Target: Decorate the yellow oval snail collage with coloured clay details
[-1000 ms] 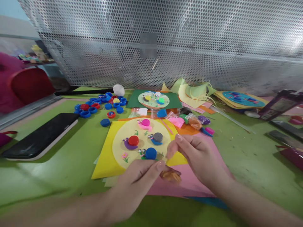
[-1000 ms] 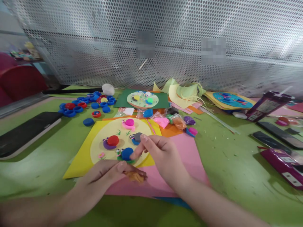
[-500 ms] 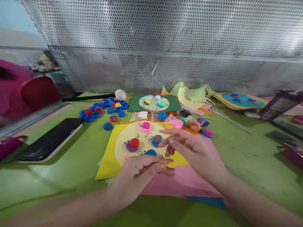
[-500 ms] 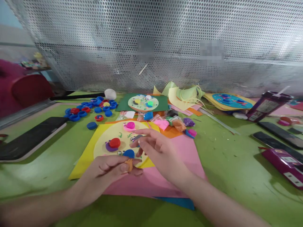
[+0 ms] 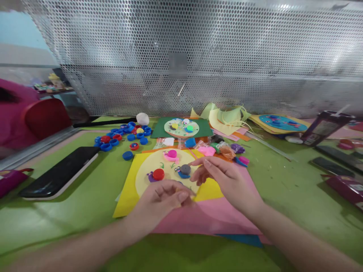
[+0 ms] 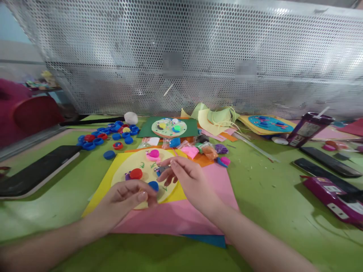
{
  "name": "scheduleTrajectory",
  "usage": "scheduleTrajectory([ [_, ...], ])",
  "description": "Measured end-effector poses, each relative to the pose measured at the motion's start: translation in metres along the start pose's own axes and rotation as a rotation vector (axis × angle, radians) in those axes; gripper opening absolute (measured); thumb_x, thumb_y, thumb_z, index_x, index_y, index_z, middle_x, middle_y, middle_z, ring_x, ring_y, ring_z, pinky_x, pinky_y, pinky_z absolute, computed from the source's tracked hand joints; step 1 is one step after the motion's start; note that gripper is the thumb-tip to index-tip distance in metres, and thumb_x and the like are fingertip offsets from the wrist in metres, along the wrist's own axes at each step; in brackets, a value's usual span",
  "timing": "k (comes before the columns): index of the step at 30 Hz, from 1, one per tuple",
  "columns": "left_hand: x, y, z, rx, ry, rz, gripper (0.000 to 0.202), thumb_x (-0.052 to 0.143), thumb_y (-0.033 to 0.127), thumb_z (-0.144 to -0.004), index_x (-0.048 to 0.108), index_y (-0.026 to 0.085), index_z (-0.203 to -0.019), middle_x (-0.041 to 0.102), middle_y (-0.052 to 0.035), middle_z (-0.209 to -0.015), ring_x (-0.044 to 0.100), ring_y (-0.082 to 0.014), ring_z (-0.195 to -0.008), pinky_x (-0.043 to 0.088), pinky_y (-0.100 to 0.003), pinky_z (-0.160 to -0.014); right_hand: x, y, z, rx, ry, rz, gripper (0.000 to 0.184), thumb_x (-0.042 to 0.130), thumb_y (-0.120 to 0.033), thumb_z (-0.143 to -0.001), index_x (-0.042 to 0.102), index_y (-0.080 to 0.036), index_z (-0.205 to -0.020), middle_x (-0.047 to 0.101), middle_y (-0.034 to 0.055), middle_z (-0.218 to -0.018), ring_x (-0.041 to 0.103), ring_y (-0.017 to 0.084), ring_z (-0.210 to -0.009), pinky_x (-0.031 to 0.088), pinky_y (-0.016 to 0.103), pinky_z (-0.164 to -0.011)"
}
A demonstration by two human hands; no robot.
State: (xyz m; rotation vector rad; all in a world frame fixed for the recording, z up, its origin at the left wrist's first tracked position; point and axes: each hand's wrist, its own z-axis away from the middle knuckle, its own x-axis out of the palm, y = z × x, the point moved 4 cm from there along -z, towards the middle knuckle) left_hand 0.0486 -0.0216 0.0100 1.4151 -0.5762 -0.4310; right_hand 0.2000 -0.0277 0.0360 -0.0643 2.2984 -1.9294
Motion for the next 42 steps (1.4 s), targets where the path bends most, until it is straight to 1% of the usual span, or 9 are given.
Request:
scheduleTrajectory([
  [3, -0.003, 0.003, 0.000, -0.056, 0.033, -0.041, 0.025, 0.059, 0.034, -0.079, 0.064, 0.019, -0.098, 0.072, -0.0028, -0.085, 0.066, -0.0174, -0.083, 0.048, -0.031, -0.083, -0.004, 0.000, -0.002, -0.021, 0.032, -0.001, 0.022, 0.040, -0.032, -0.088, 0.055, -0.016, -0.089, 0.065, 0.0031, -0.071, 0.056, 0.012, -0.061, 0.044, 0.029, -0.063],
  [8, -0.015, 0.006, -0.004, 0.021, 0.096, 0.007, 0.029, 0.057, 0.039, -0.081, 0.064, 0.018, -0.100, 0.072, -0.0032, -0.085, 0.065, -0.0192, -0.088, 0.046, -0.032, -0.086, -0.009, -0.001, -0.003, -0.135, 0.093, 0.222, 0.020, 0.042, -0.029, -0.087, 0.056, -0.018, -0.096, 0.066, 0.0038, -0.081, 0.059, 0.013, -0.070, 0.046, 0.028, -0.063],
  [14, -0.019, 0.001, -0.016, 0.068, 0.074, 0.254, 0.035, 0.058, 0.044, -0.079, 0.066, 0.018, -0.101, 0.070, -0.0075, -0.093, 0.063, -0.0237, -0.092, 0.049, -0.032, -0.075, 0.011, -0.006, 0.008, -0.529, -0.127, 0.772, 0.043, 0.058, -0.027, -0.080, 0.045, -0.021, -0.121, 0.056, 0.0072, -0.117, 0.049, 0.020, -0.107, 0.041, 0.037, -0.091],
  [20, -0.022, 0.000, -0.012, 0.040, 0.122, 0.117, 0.029, 0.064, 0.028, -0.077, 0.063, 0.022, -0.106, 0.067, -0.0036, -0.105, 0.058, -0.0221, -0.104, 0.044, -0.033, -0.087, 0.015, 0.004, 0.011, -0.446, -0.083, 0.836, 0.060, 0.059, -0.033, -0.079, 0.029, -0.021, -0.130, 0.052, 0.0097, -0.120, 0.047, 0.022, -0.111, 0.043, 0.040, -0.089],
  [27, -0.022, 0.006, -0.008, -0.087, 0.087, -0.060, 0.077, 0.062, 0.026, -0.078, 0.015, 0.025, -0.140, 0.070, 0.0019, -0.080, 0.063, -0.0188, -0.093, 0.045, -0.033, -0.084, 0.017, 0.004, 0.009, -0.550, -0.126, 0.822, 0.040, 0.058, -0.027, -0.081, 0.047, -0.019, -0.118, 0.060, 0.0079, -0.109, 0.054, 0.019, -0.102, 0.046, 0.036, -0.085],
  [32, -0.016, 0.003, -0.003, -0.115, -0.104, -0.093, 0.083, 0.058, 0.036, -0.081, 0.002, 0.023, -0.141, 0.067, -0.0004, -0.085, 0.061, -0.0206, -0.095, 0.044, -0.036, -0.087, 0.023, 0.004, 0.011, -0.736, -0.090, 0.787, 0.015, 0.054, -0.022, -0.083, 0.060, -0.016, -0.096, 0.068, 0.0042, -0.085, 0.059, 0.016, -0.088, 0.048, 0.031, -0.079],
  [37, -0.025, 0.022, 0.006, -0.030, -0.072, -0.571, 0.072, 0.038, 0.049, -0.089, -0.009, 0.028, -0.140, 0.054, -0.0070, -0.123, 0.047, -0.0253, -0.116, 0.032, -0.044, -0.098, 0.016, -0.008, 0.017, -0.739, 0.005, 0.812, 0.011, 0.058, -0.018, -0.081, 0.064, -0.018, -0.090, 0.069, 0.0008, -0.080, 0.060, 0.014, -0.083, 0.047, 0.027, -0.075],
  [40, -0.040, 0.038, 0.003, 0.151, -0.145, -1.044, 0.079, 0.048, 0.052, -0.082, 0.000, 0.028, -0.141, 0.022, -0.0040, -0.147, 0.015, -0.0284, -0.133, 0.014, -0.045, -0.107, 0.006, -0.013, 0.016, -0.660, 0.072, 0.868, 0.011, 0.057, -0.020, -0.081, 0.067, -0.020, -0.087, 0.070, 0.0000, -0.079, 0.063, 0.014, -0.076, 0.049, 0.026, -0.072],
  [42, -0.056, 0.034, -0.003, 0.117, -0.242, -1.306, 0.099, 0.060, 0.061, -0.066, 0.004, 0.029, -0.141, 0.003, -0.0028, -0.150, -0.002, -0.0361, -0.133, -0.001, -0.053, -0.106, -0.002, -0.009, 0.011, -0.534, 0.083, 0.905, 0.013, 0.055, -0.023, -0.082, 0.068, -0.022, -0.086, 0.070, -0.0011, -0.082, 0.064, 0.014, -0.075, 0.050, 0.025, -0.069],
])
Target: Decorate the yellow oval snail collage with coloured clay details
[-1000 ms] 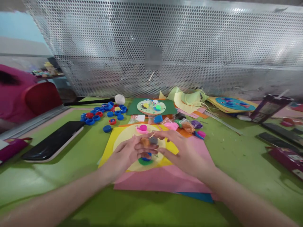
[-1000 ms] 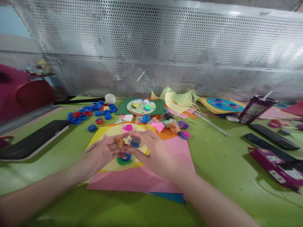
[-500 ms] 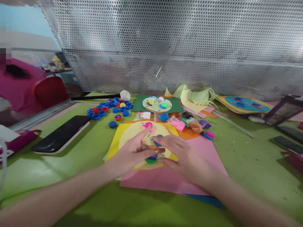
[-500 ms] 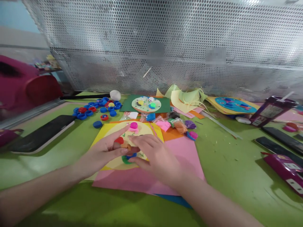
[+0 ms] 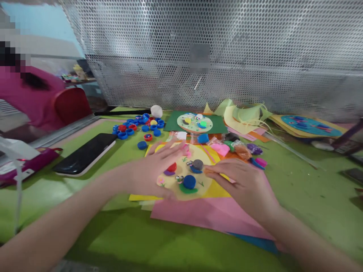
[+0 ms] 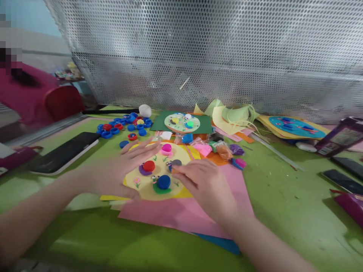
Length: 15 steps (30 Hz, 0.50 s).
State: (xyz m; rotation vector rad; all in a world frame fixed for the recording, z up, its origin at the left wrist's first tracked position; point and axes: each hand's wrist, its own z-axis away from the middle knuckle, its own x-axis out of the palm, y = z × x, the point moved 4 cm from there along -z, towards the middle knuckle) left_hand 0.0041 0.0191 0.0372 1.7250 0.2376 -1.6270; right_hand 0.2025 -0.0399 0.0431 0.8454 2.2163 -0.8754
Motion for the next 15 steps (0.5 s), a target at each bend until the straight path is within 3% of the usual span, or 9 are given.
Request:
scheduleTrajectory([
  [2, 0.004, -0.023, -0.002, -0.109, -0.100, -0.113, 0.128, 0.069, 0.062, -0.050, -0.016, 0.025, -0.138, -0.009, -0.0082, -0.148, -0.009, -0.0413, -0.131, -0.002, -0.060, -0.102, 0.003, 0.014, -0.001, 0.155, -0.089, -0.006, 0.015, 0.054, -0.026, -0.082, 0.069, -0.025, -0.086, 0.070, -0.0031, -0.086, 0.065, 0.015, -0.078, 0.052, 0.024, -0.066],
  [3, 0.007, -0.032, -0.003, -0.129, -0.147, -0.153, 0.133, 0.069, 0.063, -0.047, -0.021, 0.024, -0.136, -0.014, -0.0095, -0.147, -0.012, -0.0418, -0.130, -0.004, -0.062, -0.100, 0.004, 0.021, -0.001, 0.235, -0.123, -0.024, 0.015, 0.055, -0.027, -0.082, 0.069, -0.027, -0.086, 0.070, -0.0042, -0.089, 0.065, 0.015, -0.080, 0.052, 0.023, -0.065],
  [7, 0.019, -0.046, -0.004, -0.193, -0.281, -0.171, 0.130, 0.064, 0.066, -0.051, -0.029, 0.024, -0.132, -0.022, -0.0110, -0.144, -0.014, -0.0396, -0.130, 0.002, -0.063, -0.099, 0.007, 0.038, -0.001, 0.446, -0.145, -0.140, 0.019, 0.056, -0.034, -0.079, 0.069, -0.029, -0.091, 0.069, -0.0039, -0.095, 0.065, 0.017, -0.083, 0.053, 0.024, -0.067],
  [11, 0.019, -0.046, -0.005, -0.302, -0.278, -0.108, 0.127, 0.060, 0.071, -0.053, -0.027, 0.026, -0.133, -0.024, -0.0123, -0.143, -0.004, -0.0415, -0.131, 0.019, -0.058, -0.100, 0.013, 0.042, -0.003, 0.508, -0.227, -0.259, 0.024, 0.051, -0.038, -0.081, 0.069, -0.023, -0.084, 0.070, 0.0001, -0.078, 0.063, 0.015, -0.070, 0.051, 0.026, -0.064],
  [15, 0.014, -0.051, -0.005, -0.370, -0.211, -0.074, 0.121, 0.054, 0.075, -0.056, -0.021, 0.022, -0.136, -0.022, -0.0144, -0.144, 0.003, -0.0426, -0.131, 0.020, -0.055, -0.100, 0.021, 0.052, -0.002, 0.590, -0.374, -0.350, 0.036, 0.042, -0.045, -0.084, 0.062, -0.018, -0.072, 0.064, 0.0014, -0.063, 0.058, 0.013, -0.058, 0.049, 0.027, -0.060],
])
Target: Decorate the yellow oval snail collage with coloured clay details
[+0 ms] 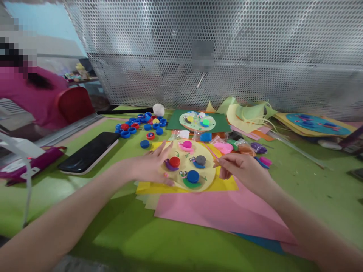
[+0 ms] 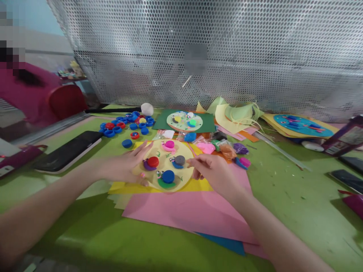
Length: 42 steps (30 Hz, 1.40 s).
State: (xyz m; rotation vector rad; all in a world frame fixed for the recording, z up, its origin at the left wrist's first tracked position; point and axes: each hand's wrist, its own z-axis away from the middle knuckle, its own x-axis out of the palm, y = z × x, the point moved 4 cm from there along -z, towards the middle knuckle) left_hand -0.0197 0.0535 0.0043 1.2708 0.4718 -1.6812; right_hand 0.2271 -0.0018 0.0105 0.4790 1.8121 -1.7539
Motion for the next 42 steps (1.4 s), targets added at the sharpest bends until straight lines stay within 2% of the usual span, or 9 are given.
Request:
scheduleTrajectory([
  [5, 0.000, -0.001, 0.001, 0.056, -0.073, 0.011, 0.118, 0.053, 0.074, -0.057, -0.016, 0.022, -0.138, -0.019, -0.0121, -0.145, -0.008, -0.0398, -0.131, 0.013, -0.055, -0.102, -0.001, 0.011, -0.006, 0.033, -0.060, -0.044, 0.034, 0.042, -0.044, -0.085, 0.057, -0.016, -0.071, 0.064, 0.0036, -0.066, 0.059, 0.012, -0.059, 0.048, 0.027, -0.058],
  [11, 0.001, 0.002, 0.004, -0.093, -0.116, -0.045, 0.123, 0.052, 0.076, -0.054, -0.012, 0.013, -0.138, -0.017, -0.0146, -0.144, -0.014, -0.0372, -0.130, 0.008, -0.053, -0.104, 0.001, 0.013, -0.009, 0.025, -0.057, -0.056, 0.026, 0.045, -0.038, -0.084, 0.056, -0.017, -0.076, 0.064, 0.0036, -0.073, 0.060, 0.014, -0.068, 0.048, 0.027, -0.063],
  [15, -0.002, 0.000, 0.007, -0.174, -0.128, -0.011, 0.125, 0.054, 0.075, -0.051, -0.011, 0.016, -0.139, -0.013, -0.0143, -0.145, -0.008, -0.0401, -0.131, 0.013, -0.054, -0.102, 0.004, 0.007, -0.006, -0.009, -0.083, -0.081, 0.022, 0.054, -0.037, -0.079, 0.059, -0.018, -0.088, 0.065, 0.0034, -0.084, 0.061, 0.015, -0.078, 0.048, 0.028, -0.071],
  [21, -0.002, -0.010, 0.002, -0.141, -0.045, 0.025, 0.127, 0.058, 0.074, -0.049, -0.011, 0.016, -0.139, -0.011, -0.0135, -0.145, -0.006, -0.0411, -0.131, 0.014, -0.054, -0.102, 0.029, -0.010, 0.014, -0.034, -0.491, -0.253, 0.012, 0.055, -0.026, -0.078, 0.062, -0.019, -0.085, 0.066, 0.0004, -0.076, 0.062, 0.012, -0.070, 0.049, 0.025, -0.065],
  [25, 0.002, -0.010, -0.002, -0.127, -0.035, -0.006, 0.126, 0.053, 0.076, -0.050, -0.011, 0.013, -0.138, -0.017, -0.0135, -0.144, -0.007, -0.0391, -0.131, 0.010, -0.054, -0.103, 0.039, -0.019, 0.028, -0.051, -0.653, -0.241, 0.009, 0.058, -0.023, -0.076, 0.064, -0.019, -0.080, 0.067, 0.0004, -0.074, 0.062, 0.012, -0.069, 0.049, 0.023, -0.065],
  [29, 0.004, -0.006, -0.003, -0.109, -0.046, -0.040, 0.124, 0.050, 0.078, -0.052, -0.015, 0.015, -0.137, -0.018, -0.0118, -0.143, -0.011, -0.0394, -0.131, 0.005, -0.057, -0.102, 0.048, -0.027, 0.047, 0.122, -0.897, -0.428, 0.012, 0.059, -0.027, -0.075, 0.063, -0.018, -0.081, 0.066, -0.0002, -0.073, 0.062, 0.010, -0.067, 0.049, 0.020, -0.060],
  [33, 0.006, -0.007, -0.003, -0.094, -0.065, -0.058, 0.127, 0.053, 0.078, -0.049, -0.014, 0.015, -0.138, -0.017, -0.0128, -0.143, -0.011, -0.0403, -0.130, -0.003, -0.060, -0.101, 0.055, -0.029, 0.063, 0.363, -1.200, -0.371, 0.021, 0.067, -0.035, -0.066, 0.060, -0.016, -0.069, 0.060, -0.0023, -0.061, 0.059, 0.007, -0.056, 0.044, 0.013, -0.046],
  [38, 0.012, -0.007, -0.001, -0.083, -0.104, -0.041, 0.127, 0.058, 0.074, -0.048, -0.011, 0.017, -0.138, -0.019, -0.0113, -0.143, -0.015, -0.0402, -0.129, -0.002, -0.059, -0.101, 0.048, -0.024, 0.055, 0.421, -1.289, -0.560, 0.024, 0.065, -0.039, -0.071, 0.057, -0.016, -0.076, 0.066, 0.0017, -0.083, 0.064, 0.010, -0.074, 0.049, 0.020, -0.067],
  [42, 0.018, 0.005, 0.005, -0.021, -0.082, -0.009, 0.132, 0.063, 0.072, -0.042, -0.010, 0.020, -0.139, -0.018, -0.0109, -0.144, -0.016, -0.0449, -0.126, 0.002, -0.061, -0.100, 0.038, -0.014, 0.049, 0.374, -1.319, -0.503, 0.024, 0.063, -0.038, -0.073, 0.058, -0.015, -0.078, 0.067, 0.0038, -0.091, 0.063, 0.012, -0.087, 0.046, 0.024, -0.079],
])
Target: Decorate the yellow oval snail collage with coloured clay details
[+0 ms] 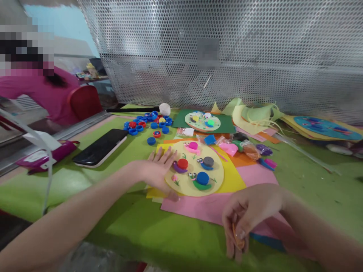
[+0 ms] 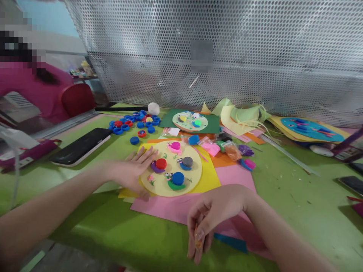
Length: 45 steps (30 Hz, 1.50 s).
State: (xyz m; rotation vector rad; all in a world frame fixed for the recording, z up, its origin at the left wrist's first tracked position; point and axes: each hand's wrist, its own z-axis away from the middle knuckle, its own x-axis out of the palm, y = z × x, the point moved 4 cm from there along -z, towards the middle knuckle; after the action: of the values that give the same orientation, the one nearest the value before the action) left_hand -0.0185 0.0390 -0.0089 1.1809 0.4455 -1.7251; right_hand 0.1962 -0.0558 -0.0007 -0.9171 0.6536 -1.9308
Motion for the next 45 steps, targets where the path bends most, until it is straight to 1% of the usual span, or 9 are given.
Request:
scheduleTrajectory([
  [5, 0.007, 0.014, 0.002, 0.080, 0.007, -0.005, 0.142, 0.067, 0.069, -0.037, -0.020, 0.018, -0.136, -0.023, -0.0134, -0.141, -0.019, -0.0461, -0.124, 0.003, -0.062, -0.099, -0.018, 0.004, 0.010, -0.008, 0.053, 0.041, 0.023, 0.063, -0.036, -0.075, 0.058, -0.015, -0.081, 0.067, 0.0047, -0.093, 0.064, 0.013, -0.087, 0.047, 0.027, -0.080],
  [12, 0.000, 0.018, -0.005, 0.072, 0.052, 0.040, 0.135, 0.064, 0.069, -0.045, -0.023, 0.019, -0.135, -0.014, -0.0108, -0.146, -0.023, -0.0431, -0.124, 0.001, -0.062, -0.100, -0.041, 0.007, 0.022, -0.067, 0.181, 0.006, 0.017, 0.058, -0.030, -0.079, 0.059, -0.013, -0.083, 0.067, 0.0060, -0.091, 0.064, 0.013, -0.084, 0.047, 0.029, -0.078],
  [18, 0.002, 0.017, -0.008, 0.114, 0.107, 0.007, 0.125, 0.054, 0.077, -0.053, -0.021, 0.022, -0.136, -0.022, -0.0083, -0.143, -0.019, -0.0413, -0.127, -0.002, -0.058, -0.102, -0.042, 0.009, 0.024, -0.092, 0.190, 0.020, 0.017, 0.058, -0.030, -0.080, 0.058, -0.013, -0.085, 0.066, 0.0077, -0.093, 0.064, 0.015, -0.082, 0.047, 0.034, -0.079],
  [23, 0.001, 0.014, -0.016, 0.122, 0.197, -0.044, 0.116, 0.042, 0.080, -0.061, -0.018, 0.016, -0.137, -0.020, -0.0142, -0.144, -0.013, -0.0370, -0.131, -0.004, -0.053, -0.104, -0.038, 0.005, 0.022, -0.092, 0.225, 0.074, 0.018, 0.055, -0.033, -0.080, 0.055, -0.016, -0.082, 0.066, 0.0064, -0.090, 0.064, 0.014, -0.073, 0.048, 0.032, -0.073],
  [28, -0.005, 0.012, -0.022, 0.108, 0.242, -0.068, 0.119, 0.039, 0.082, -0.059, -0.017, 0.014, -0.138, -0.014, -0.0160, -0.146, -0.008, -0.0348, -0.133, 0.001, -0.053, -0.104, -0.035, -0.003, 0.023, -0.087, 0.455, 0.447, 0.022, 0.051, -0.039, -0.082, 0.058, -0.018, -0.080, 0.064, 0.0013, -0.075, 0.059, 0.012, -0.065, 0.046, 0.025, -0.062],
  [32, -0.005, 0.011, -0.025, 0.084, 0.223, -0.085, 0.121, 0.037, 0.085, -0.056, -0.015, 0.014, -0.139, -0.012, -0.0138, -0.147, -0.007, -0.0352, -0.133, 0.005, -0.051, -0.105, -0.018, -0.023, 0.024, -0.296, 0.694, 0.736, 0.024, 0.048, -0.039, -0.084, 0.059, -0.023, -0.099, 0.061, 0.0023, -0.102, 0.055, 0.016, -0.092, 0.043, 0.028, -0.080],
  [39, 0.000, 0.007, -0.020, 0.089, 0.163, -0.127, 0.118, 0.036, 0.084, -0.058, -0.014, 0.014, -0.139, -0.014, -0.0126, -0.146, -0.009, -0.0360, -0.132, 0.003, -0.050, -0.106, 0.010, -0.026, 0.006, -0.259, 0.704, 1.134, 0.017, 0.039, -0.020, -0.087, 0.055, -0.021, -0.081, 0.061, 0.0008, -0.088, 0.057, 0.015, -0.083, 0.045, 0.029, -0.078],
  [42, 0.001, 0.008, -0.013, 0.081, 0.133, -0.123, 0.118, 0.039, 0.084, -0.057, -0.016, 0.017, -0.138, -0.017, -0.0117, -0.145, -0.009, -0.0368, -0.132, 0.003, -0.052, -0.105, 0.016, -0.024, 0.004, -0.323, 0.711, 1.208, 0.017, 0.042, -0.018, -0.085, 0.058, -0.023, -0.091, 0.063, 0.0003, -0.098, 0.058, 0.015, -0.091, 0.043, 0.028, -0.085],
  [45, -0.001, 0.011, -0.008, 0.083, 0.147, -0.124, 0.115, 0.042, 0.081, -0.059, -0.017, 0.021, -0.138, -0.020, -0.0097, -0.145, -0.006, -0.0370, -0.132, 0.005, -0.052, -0.105, 0.022, -0.022, 0.007, -0.351, 0.749, 1.250, 0.019, 0.043, -0.018, -0.084, 0.060, -0.025, -0.093, 0.065, -0.0007, -0.100, 0.060, 0.014, -0.091, 0.046, 0.025, -0.077],
])
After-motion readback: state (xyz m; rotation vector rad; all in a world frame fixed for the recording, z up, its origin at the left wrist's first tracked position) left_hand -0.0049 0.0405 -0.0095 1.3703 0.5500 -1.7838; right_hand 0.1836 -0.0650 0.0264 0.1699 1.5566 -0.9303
